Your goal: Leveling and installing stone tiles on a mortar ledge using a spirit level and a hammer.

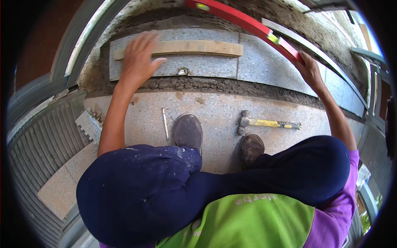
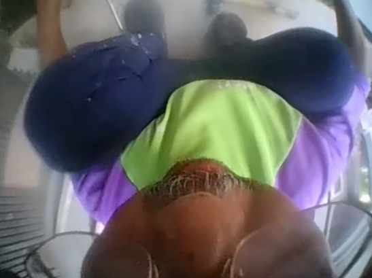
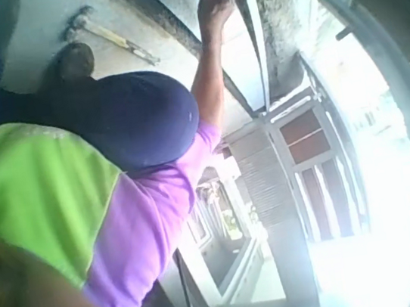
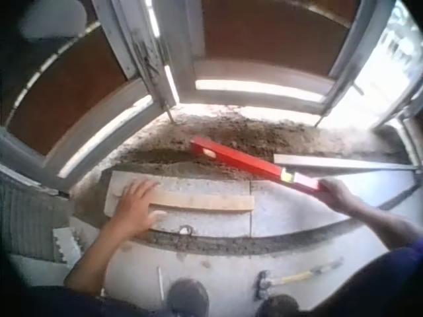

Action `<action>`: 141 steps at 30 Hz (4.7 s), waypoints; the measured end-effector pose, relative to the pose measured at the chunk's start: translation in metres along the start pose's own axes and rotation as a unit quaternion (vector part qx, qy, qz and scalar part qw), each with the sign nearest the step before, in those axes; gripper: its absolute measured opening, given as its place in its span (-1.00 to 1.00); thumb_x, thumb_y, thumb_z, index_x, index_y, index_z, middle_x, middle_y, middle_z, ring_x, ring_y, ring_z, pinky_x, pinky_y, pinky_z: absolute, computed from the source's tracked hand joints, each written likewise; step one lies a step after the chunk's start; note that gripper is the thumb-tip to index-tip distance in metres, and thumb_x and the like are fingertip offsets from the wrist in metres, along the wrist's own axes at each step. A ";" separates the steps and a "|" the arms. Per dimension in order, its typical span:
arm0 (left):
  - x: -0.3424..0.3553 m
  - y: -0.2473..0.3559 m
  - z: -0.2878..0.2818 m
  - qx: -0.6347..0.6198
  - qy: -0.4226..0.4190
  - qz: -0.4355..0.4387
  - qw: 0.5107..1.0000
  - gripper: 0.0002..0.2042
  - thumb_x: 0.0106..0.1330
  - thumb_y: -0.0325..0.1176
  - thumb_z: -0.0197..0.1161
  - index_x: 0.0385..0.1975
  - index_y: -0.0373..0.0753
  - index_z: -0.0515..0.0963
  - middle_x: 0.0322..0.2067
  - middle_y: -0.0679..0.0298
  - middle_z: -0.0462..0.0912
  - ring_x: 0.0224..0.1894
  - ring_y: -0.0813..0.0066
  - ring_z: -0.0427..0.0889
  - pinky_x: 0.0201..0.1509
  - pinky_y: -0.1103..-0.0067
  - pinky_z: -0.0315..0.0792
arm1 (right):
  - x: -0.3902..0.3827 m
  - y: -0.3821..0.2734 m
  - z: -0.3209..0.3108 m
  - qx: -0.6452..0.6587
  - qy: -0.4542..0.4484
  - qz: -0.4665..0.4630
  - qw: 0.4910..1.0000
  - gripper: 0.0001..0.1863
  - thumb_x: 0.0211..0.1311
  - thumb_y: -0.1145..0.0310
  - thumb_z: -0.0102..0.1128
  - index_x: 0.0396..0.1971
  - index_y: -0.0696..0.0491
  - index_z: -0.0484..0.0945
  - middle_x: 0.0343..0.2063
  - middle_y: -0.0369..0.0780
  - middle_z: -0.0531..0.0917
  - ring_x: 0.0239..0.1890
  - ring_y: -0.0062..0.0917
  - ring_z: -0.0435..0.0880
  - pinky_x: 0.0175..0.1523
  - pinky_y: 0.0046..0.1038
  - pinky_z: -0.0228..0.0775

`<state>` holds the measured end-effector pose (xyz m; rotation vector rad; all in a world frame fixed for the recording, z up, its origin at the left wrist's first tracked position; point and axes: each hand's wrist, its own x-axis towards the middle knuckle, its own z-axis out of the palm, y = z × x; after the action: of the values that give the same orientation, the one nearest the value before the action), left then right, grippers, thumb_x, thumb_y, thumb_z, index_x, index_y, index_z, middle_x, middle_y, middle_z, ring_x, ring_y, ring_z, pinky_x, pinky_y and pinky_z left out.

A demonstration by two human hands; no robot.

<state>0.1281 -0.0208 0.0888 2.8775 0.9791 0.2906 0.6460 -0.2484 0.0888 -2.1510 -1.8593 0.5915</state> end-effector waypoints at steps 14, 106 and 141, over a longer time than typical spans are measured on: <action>0.011 -0.040 0.034 -0.078 -0.176 -0.026 0.981 -0.40 0.23 -0.25 0.42 0.28 -0.22 0.44 0.25 0.04 0.53 0.34 0.05 0.43 0.43 0.19 0.24 | -0.038 0.046 0.030 0.034 -0.022 0.070 0.997 -0.72 0.28 0.34 0.25 -0.10 0.19 0.56 -0.37 -0.01 0.57 -0.32 -0.20 0.59 -0.12 -0.28 0.45; -0.041 -0.142 0.031 -0.035 -0.123 -0.052 0.990 -0.37 0.07 -0.15 0.55 0.19 -0.09 0.50 0.17 0.24 0.54 0.29 0.20 0.43 0.40 0.24 0.21 | 0.095 -0.312 0.117 -0.043 -0.104 -0.136 0.984 -0.77 0.45 0.28 0.03 -0.24 0.17 0.38 -0.44 0.10 0.70 -0.42 0.06 0.72 -0.30 0.01 0.58; -0.043 -0.153 0.027 -0.038 -0.129 -0.053 0.990 -0.38 0.05 -0.16 0.56 0.15 -0.09 0.52 0.08 0.29 0.56 0.23 0.24 0.44 0.32 0.27 0.27 | 0.124 -0.360 0.152 -0.023 -0.091 -0.162 0.982 -0.80 0.41 0.32 0.04 -0.31 0.16 0.40 -0.53 0.04 0.68 -0.52 -0.02 0.71 -0.41 -0.04 0.57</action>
<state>0.0091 0.0733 0.0340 2.6958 1.0415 -0.0508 0.2718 -0.0800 0.0907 -1.8128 -2.2773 0.6966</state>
